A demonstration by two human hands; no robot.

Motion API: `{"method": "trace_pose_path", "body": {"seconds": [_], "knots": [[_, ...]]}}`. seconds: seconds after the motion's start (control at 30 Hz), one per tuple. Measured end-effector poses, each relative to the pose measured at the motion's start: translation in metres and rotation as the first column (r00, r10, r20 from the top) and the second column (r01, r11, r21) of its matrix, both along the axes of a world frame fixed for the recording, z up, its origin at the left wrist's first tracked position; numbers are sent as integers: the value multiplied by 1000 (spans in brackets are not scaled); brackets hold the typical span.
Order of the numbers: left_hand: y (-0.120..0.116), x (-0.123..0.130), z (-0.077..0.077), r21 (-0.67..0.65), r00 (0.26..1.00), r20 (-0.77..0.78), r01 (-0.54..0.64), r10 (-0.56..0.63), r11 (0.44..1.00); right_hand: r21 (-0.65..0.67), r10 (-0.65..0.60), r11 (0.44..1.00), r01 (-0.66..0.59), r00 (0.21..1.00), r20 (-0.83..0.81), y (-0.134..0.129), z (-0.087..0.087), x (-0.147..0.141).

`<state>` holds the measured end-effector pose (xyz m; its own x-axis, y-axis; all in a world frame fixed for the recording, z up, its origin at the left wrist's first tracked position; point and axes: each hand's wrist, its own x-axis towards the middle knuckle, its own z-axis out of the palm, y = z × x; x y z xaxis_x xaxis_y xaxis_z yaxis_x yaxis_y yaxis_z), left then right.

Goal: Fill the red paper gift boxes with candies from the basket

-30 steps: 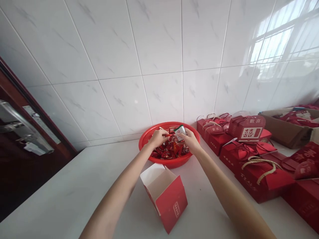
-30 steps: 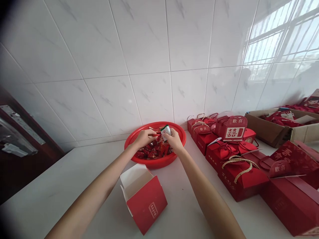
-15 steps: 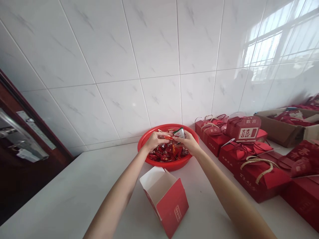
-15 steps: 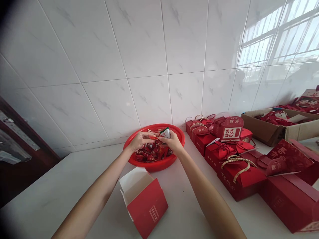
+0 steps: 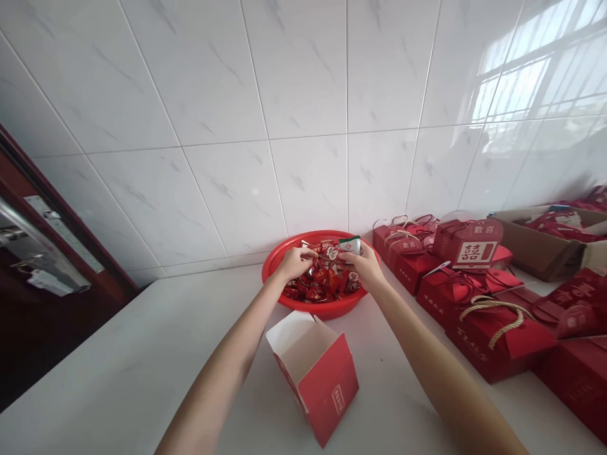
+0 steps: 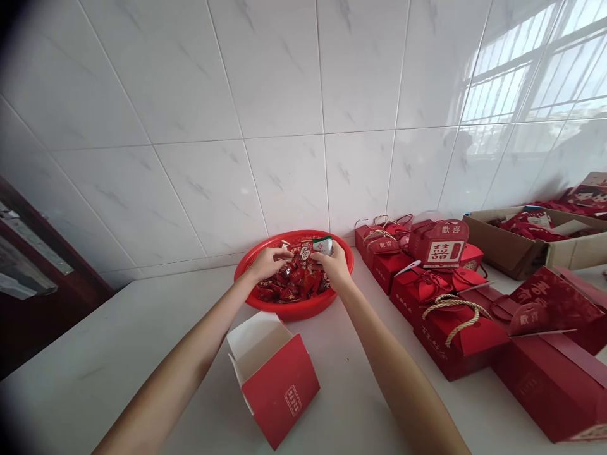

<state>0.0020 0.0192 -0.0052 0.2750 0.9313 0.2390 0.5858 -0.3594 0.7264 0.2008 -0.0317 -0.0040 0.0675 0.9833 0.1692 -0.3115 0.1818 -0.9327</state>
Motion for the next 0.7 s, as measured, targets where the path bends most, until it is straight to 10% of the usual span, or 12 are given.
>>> {"method": "trace_pose_path", "body": {"seconds": [0.3, 0.7], "knots": [[-9, 8, 5, -54, 963, 9, 268, -268, 962, 16, 54, 998, -56, 993, 103, 0, -3, -2], [1, 5, -7, -145, 959, -113, 244, -261, 959, -16, 105, 994, -104, 983, 151, -2, 1, -2]]}}
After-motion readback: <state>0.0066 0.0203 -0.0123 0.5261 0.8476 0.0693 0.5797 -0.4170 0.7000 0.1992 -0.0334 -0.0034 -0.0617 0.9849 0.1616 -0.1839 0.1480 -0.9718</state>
